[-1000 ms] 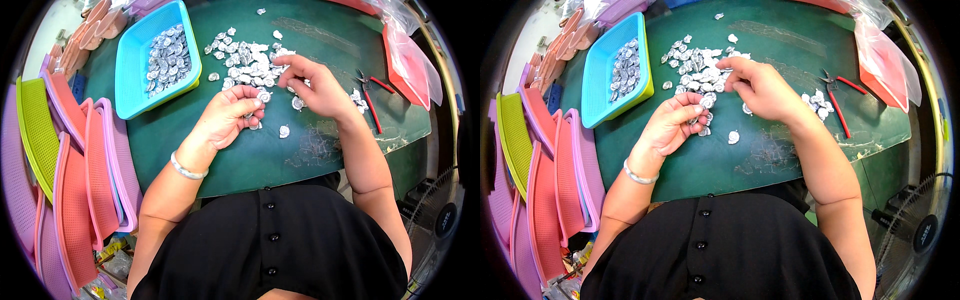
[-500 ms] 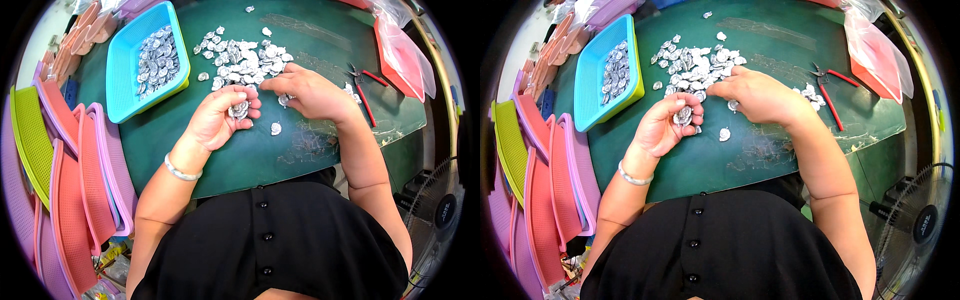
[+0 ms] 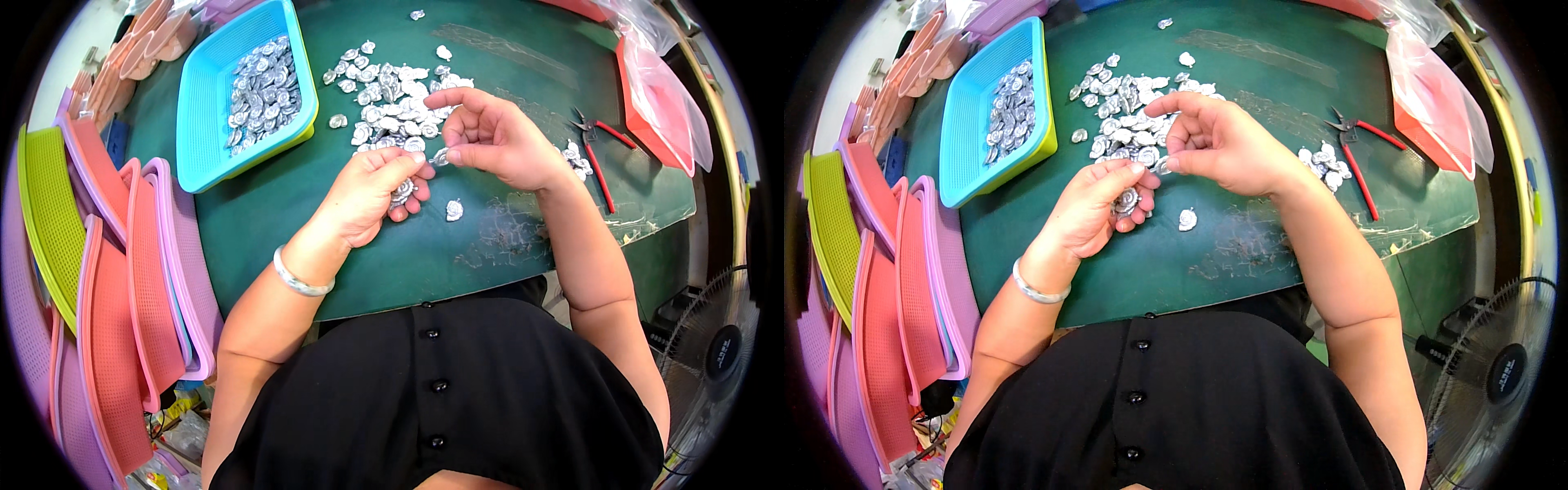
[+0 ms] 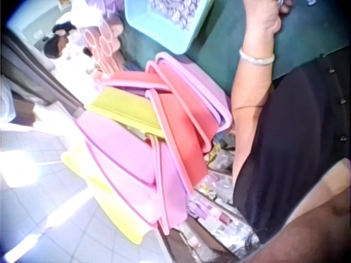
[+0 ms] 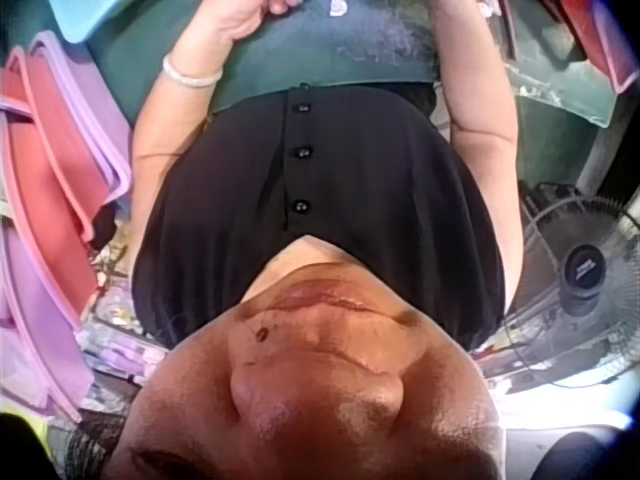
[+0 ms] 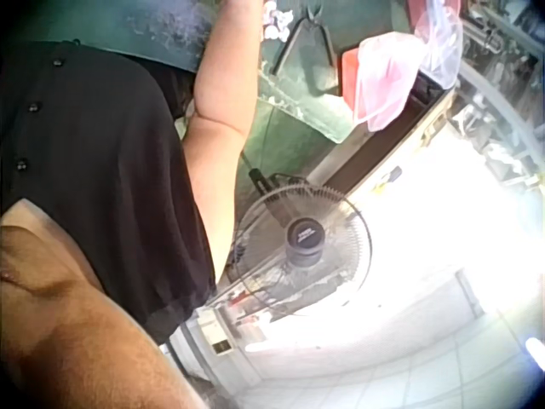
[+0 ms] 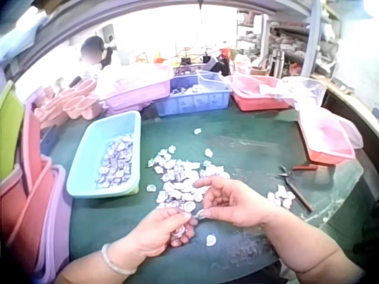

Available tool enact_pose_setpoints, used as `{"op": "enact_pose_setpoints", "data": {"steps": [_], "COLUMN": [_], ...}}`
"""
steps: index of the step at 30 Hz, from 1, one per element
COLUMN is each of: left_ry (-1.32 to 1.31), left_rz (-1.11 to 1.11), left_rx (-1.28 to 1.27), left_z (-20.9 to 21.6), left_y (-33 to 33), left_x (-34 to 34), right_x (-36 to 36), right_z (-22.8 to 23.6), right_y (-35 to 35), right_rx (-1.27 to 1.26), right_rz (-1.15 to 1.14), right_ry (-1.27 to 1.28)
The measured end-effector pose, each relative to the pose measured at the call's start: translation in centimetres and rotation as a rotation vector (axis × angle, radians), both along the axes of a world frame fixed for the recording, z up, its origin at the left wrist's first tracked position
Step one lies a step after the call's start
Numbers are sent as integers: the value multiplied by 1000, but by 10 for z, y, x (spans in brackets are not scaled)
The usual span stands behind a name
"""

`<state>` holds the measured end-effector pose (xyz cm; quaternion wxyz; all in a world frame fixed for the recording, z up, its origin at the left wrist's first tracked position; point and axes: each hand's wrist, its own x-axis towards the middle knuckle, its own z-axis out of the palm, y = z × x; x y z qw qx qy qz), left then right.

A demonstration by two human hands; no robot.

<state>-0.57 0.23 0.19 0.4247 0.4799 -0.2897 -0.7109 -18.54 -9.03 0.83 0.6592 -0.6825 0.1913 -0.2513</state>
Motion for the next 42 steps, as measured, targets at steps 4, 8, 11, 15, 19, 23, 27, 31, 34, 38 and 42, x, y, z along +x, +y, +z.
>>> {"op": "enact_pose_setpoints", "data": {"steps": [4,8,11,15,19,23,27,31,34,38,42], "left_ry": [31,17,6,1,15,16,198,408,426,348,219], "left_rz": [20,59,81,94,98,119,207,264,258,226,202], "left_rx": [1,-24,-26,-22,-38,-49,-57,-12,-10,-10,-19], "left_z": [-2,-4,-4,0,-4,-6,-2,-11,-14,-15,-8], "left_y": [1,0,-1,0,-1,-2,-3,-7,-7,-8,-6], "left_x": [1,1,1,1,1,2,5,13,17,17,12], "right_x": [5,4,4,4,3,0,-8,-7,-4,-2,-2], "right_z": [-4,-2,-3,-3,-2,-1,1,10,17,15,7], "right_y": [4,4,4,3,2,1,-1,7,11,14,13], "right_rx": [-40,-2,17,44,92,-8,-460,-701,-711,-634,-665], "right_rz": [8,4,-11,-27,-19,-11,178,250,277,296,239], "right_ry": [-69,-71,-86,-79,-86,-25,221,403,501,552,478]}}
